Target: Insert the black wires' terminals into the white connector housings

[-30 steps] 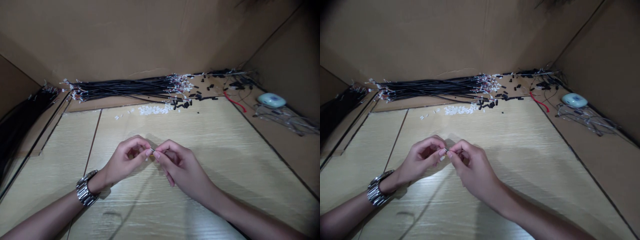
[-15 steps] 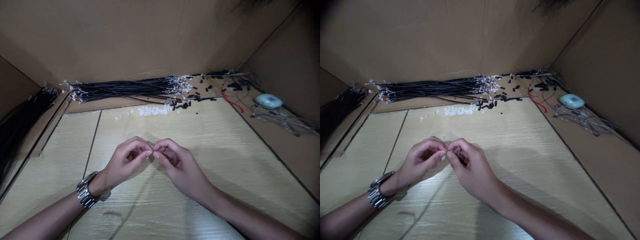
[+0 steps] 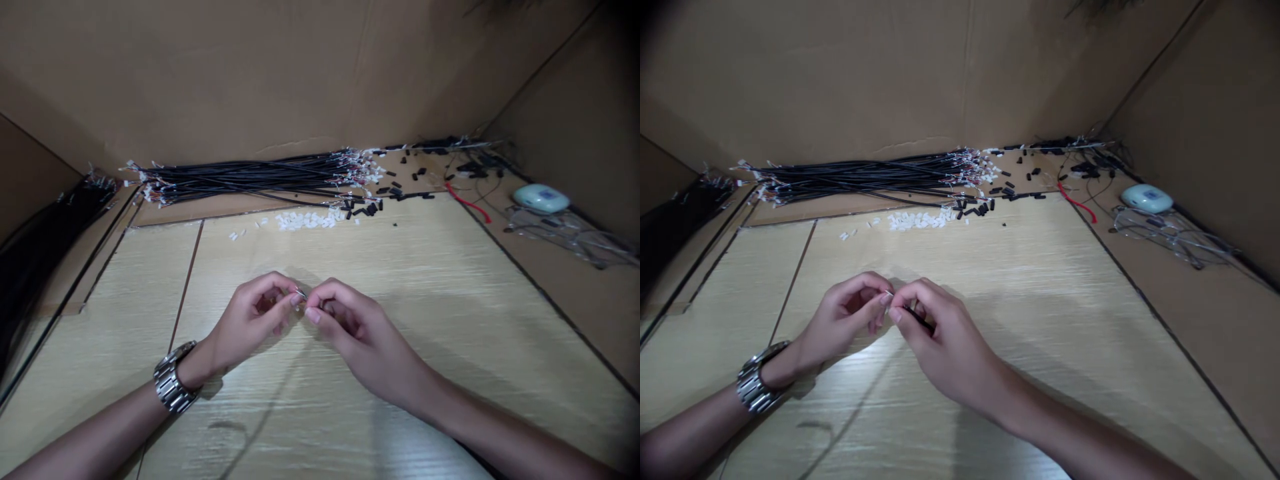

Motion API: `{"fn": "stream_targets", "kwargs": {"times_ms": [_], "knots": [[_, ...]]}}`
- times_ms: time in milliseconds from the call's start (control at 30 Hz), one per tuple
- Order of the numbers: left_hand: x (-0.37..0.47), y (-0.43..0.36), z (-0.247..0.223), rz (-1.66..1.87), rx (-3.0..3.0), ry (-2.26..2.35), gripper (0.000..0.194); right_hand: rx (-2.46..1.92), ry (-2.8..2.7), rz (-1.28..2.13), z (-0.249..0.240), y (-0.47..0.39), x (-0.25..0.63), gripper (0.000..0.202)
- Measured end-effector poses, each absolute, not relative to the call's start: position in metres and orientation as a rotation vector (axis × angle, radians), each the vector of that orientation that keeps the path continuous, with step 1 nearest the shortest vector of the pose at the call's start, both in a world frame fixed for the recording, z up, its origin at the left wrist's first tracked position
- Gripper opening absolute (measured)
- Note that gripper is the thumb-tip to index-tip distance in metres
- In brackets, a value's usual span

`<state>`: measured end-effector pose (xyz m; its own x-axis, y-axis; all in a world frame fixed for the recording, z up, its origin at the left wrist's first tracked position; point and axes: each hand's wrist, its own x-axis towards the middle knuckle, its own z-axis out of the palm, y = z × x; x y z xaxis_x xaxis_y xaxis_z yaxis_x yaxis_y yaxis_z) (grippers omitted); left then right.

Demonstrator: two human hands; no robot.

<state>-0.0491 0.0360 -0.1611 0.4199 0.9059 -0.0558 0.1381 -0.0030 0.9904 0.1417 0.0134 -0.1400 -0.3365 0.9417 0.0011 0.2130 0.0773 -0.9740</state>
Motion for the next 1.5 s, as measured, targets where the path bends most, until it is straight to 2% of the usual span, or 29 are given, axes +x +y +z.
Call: {"fn": "stream_targets", "kwargs": {"times_ms": [200, 333, 500, 767, 900, 1167, 1500], "knots": [[-0.051, 0.035, -0.155, 1.130, 1.825, 1.051, 0.010, -1.199, -1.705, 1.197, -0.140, 0.019, 0.145, 0.010], [-0.050, 0.033, -0.153, 1.103, 2.030, 0.972, 0.015, -1.210, -1.721, 1.153, -0.140, 0.020, 0.146, 0.009], [-0.049, 0.032, -0.154, 1.135, 2.109, 0.954, 0.010, -1.209, -1.664, 1.236, -0.139, 0.020, 0.145, 0.011], [-0.051, 0.037, -0.152, 0.906, 1.810, 1.146, 0.012, -1.196, -1.641, 1.277, -0.141, 0.019, 0.146, 0.012], [-0.054, 0.044, -0.150, 0.749, 1.705, 0.910, 0.022, -1.188, -1.683, 1.215, -0.139, 0.018, 0.146, 0.012], [-0.059, 0.043, -0.150, 0.711, 1.528, 0.816, 0.011, -1.168, -1.760, 1.151, -0.138, 0.016, 0.147, 0.006], [-0.065, 0.050, -0.146, 0.467, 1.213, 0.761, 0.026, -1.038, -1.803, 0.974, -0.141, 0.011, 0.147, 0.011]]}}
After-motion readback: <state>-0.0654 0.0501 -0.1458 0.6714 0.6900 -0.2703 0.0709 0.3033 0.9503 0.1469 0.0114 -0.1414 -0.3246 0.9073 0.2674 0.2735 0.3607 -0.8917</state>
